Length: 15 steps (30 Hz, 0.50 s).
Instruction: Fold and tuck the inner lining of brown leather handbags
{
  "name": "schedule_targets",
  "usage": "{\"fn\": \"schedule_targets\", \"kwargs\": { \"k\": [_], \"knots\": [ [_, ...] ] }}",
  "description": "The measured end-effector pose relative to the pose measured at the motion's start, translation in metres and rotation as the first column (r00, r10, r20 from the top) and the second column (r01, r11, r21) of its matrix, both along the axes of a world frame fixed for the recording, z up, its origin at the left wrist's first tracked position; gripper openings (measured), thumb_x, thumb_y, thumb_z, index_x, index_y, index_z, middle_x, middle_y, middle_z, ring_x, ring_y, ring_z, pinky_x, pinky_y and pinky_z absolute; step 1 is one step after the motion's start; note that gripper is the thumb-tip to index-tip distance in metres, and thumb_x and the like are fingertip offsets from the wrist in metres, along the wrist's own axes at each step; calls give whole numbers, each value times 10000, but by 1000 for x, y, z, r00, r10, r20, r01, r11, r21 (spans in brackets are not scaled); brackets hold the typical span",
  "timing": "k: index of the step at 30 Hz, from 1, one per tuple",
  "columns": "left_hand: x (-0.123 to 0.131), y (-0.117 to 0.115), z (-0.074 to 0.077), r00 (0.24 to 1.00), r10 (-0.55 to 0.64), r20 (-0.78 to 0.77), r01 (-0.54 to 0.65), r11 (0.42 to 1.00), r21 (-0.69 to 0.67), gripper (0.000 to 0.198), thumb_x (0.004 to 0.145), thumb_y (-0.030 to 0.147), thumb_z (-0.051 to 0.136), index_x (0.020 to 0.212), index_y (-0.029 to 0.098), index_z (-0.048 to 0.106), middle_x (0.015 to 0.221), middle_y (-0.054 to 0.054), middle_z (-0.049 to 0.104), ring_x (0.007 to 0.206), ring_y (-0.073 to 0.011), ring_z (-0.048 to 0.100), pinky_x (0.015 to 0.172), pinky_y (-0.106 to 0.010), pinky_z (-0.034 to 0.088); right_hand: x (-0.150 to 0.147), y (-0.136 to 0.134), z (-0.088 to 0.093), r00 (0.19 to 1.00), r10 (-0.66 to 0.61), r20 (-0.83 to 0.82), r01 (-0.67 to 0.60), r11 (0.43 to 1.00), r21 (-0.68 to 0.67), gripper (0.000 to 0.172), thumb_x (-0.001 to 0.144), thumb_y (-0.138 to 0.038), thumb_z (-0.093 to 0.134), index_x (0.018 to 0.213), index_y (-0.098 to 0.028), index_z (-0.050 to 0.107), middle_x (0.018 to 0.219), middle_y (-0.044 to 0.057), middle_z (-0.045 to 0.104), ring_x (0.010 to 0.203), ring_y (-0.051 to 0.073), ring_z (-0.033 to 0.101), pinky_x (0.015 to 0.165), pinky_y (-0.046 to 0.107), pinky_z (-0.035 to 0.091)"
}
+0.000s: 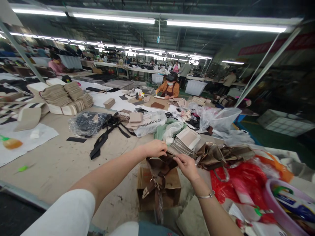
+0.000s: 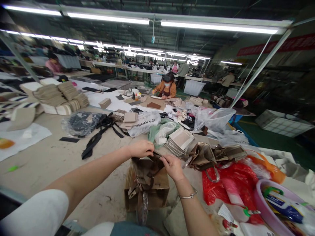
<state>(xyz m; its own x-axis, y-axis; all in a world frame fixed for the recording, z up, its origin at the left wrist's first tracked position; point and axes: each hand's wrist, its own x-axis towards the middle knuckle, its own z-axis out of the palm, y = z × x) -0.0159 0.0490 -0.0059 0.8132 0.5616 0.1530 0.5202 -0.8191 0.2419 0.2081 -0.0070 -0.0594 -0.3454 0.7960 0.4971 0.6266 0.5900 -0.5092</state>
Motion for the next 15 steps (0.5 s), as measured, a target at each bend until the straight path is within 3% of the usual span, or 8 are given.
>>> {"fn": "schedule_targets", "kwargs": {
  "k": [9,15],
  "knots": [
    [10,7,16,994,78,-73,-81,996,-41,130,808,250,577,793,137,639,800,-85,666,773,-210,618,696,-279,453,1,12,16,985,-76,157,72,997,25,316,918,-344,443,713,-192,630,653,43,610,661,168,567,632,269,416],
    [12,-3,4,991,132,0,-131,991,-34,146,869,237,483,855,133,583,859,-105,660,808,-222,633,705,-298,478,4,13,21,982,-80,173,90,995,-53,357,917,-366,435,647,-193,593,617,28,560,623,155,538,600,265,413]
  ]
}}
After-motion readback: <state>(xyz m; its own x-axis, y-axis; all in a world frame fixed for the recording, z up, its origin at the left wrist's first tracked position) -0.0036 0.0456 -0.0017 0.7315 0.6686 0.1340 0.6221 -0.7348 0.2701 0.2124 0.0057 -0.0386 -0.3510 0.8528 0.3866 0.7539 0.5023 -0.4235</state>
